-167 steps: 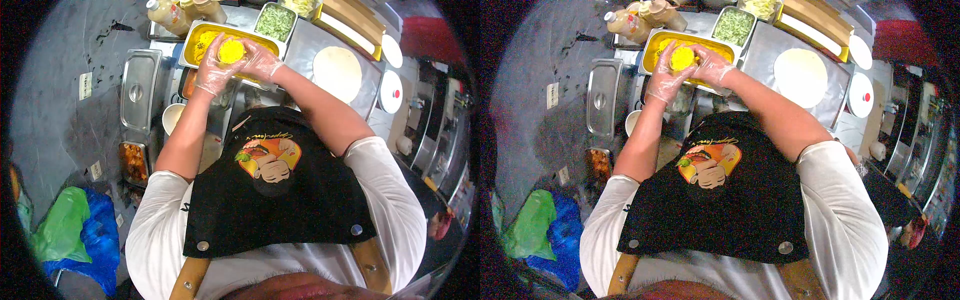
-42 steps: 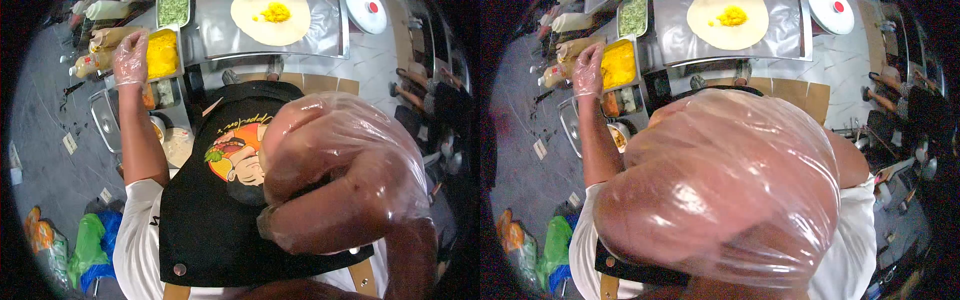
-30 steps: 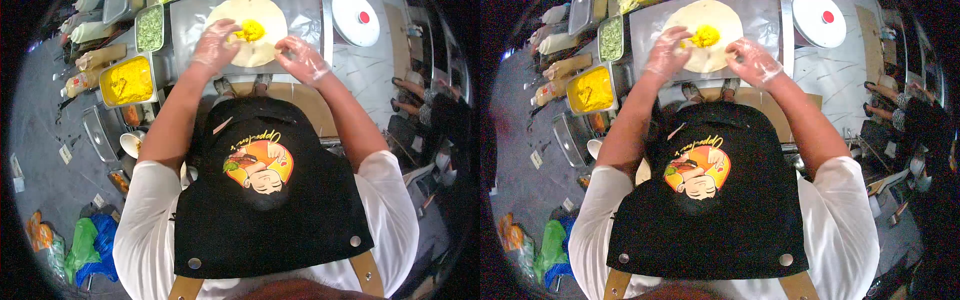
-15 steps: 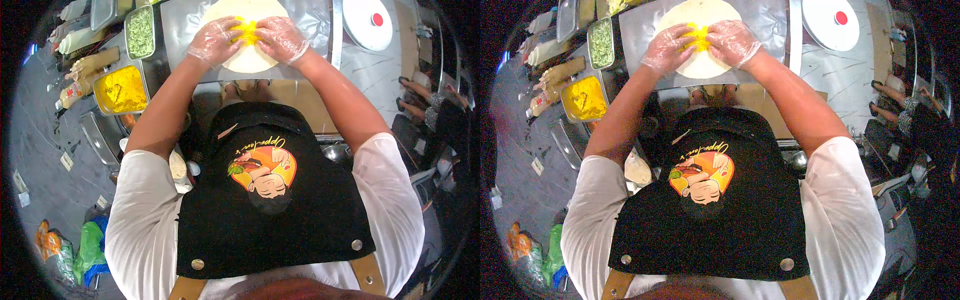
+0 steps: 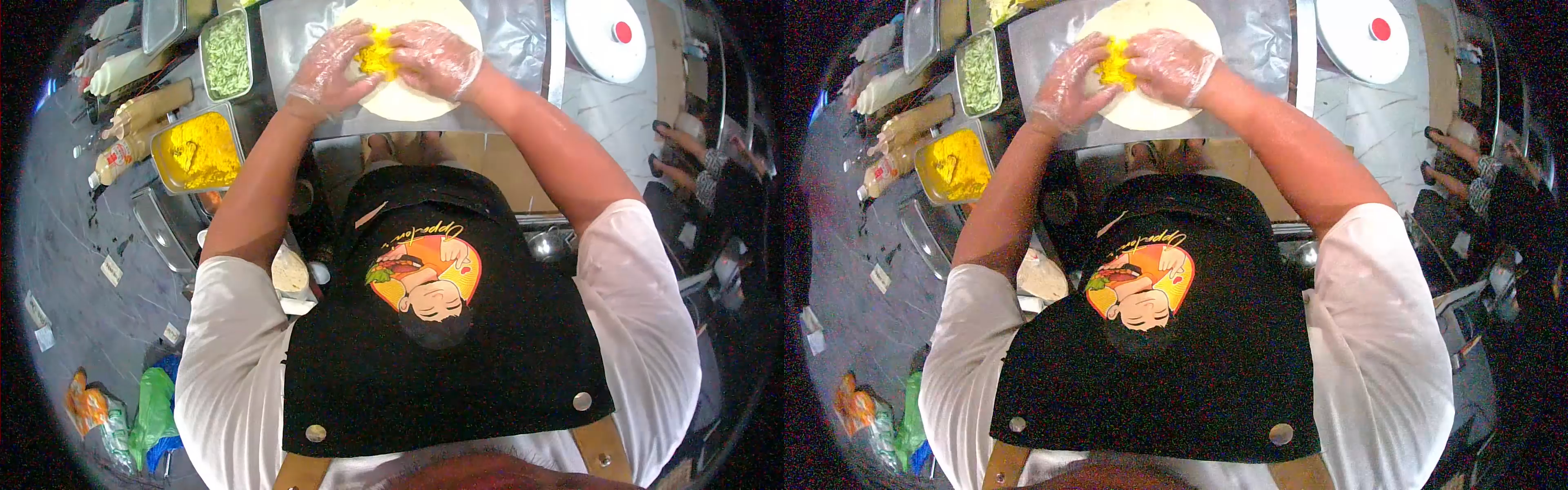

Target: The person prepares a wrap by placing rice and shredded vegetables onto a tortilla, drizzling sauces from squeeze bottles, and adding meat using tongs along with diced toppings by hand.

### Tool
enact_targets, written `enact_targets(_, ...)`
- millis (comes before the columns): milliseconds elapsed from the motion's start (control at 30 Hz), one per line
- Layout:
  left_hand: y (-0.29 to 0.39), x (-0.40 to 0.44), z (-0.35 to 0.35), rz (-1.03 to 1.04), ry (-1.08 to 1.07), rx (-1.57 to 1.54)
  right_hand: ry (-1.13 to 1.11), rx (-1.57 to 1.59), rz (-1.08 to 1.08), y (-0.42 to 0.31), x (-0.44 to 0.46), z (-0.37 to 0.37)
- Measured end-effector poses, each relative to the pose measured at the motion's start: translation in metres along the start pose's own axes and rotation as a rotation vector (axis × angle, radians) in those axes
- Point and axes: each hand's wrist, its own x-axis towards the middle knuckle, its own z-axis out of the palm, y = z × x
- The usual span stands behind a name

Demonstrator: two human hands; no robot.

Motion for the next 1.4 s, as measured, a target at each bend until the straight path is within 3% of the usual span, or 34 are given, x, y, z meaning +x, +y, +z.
enact_targets(167, 0.003, 0.009, 0.016, 0.079, -0.075, -0.037, 0.008, 0.029, 0.038, 0.011, -0.024, -0.009)
enact_targets(367, 0.004, 0.009, 0.011, 0.023, -0.045, -0.077, 0.094, 0.1, 0.153, 0.006, -0.042, -0.026)
enact_targets(567, -0.002, 0.004, -0.004, 0.142, -0.13, 0.055, 0.009, -0.107, 0.057, -0.001, -0.035, -0.028)
enact_targets(667, 0.003, 0.009, 0.001, 0.115, -0.147, 0.031, 0.014, -0.035, 0.055, -0.004, -0.027, -0.026)
enact_targets(767, 0.011, 0.014, 0.002, 0.081, -0.03, -0.094, 0.174, 0.037, 0.177, 0.003, -0.039, -0.026)
enact_targets(867, 0.008, 0.021, 0.01, 0.156, -0.114, -0.016, 0.18, 0.053, 0.248, 0.004, -0.054, -0.034)
enact_targets(1000, 0.007, 0.021, 0.032, 0.185, -0.056, -0.064, 0.053, -0.039, 0.19, -0.005, -0.063, -0.028)
enact_targets(1100, 0.011, 0.021, 0.03, 0.124, 0.008, -0.093, 0.16, -0.025, 0.215, -0.012, -0.061, -0.027)
enact_targets(1300, -0.002, 0.008, -0.007, 0.11, 0.02, 0.14, 0.129, -0.058, 0.154, -0.009, -0.055, -0.033)
enact_targets(1400, -0.001, 0.003, -0.006, 0.12, -0.004, 0.113, 0.084, -0.075, 0.115, -0.007, -0.052, -0.036)
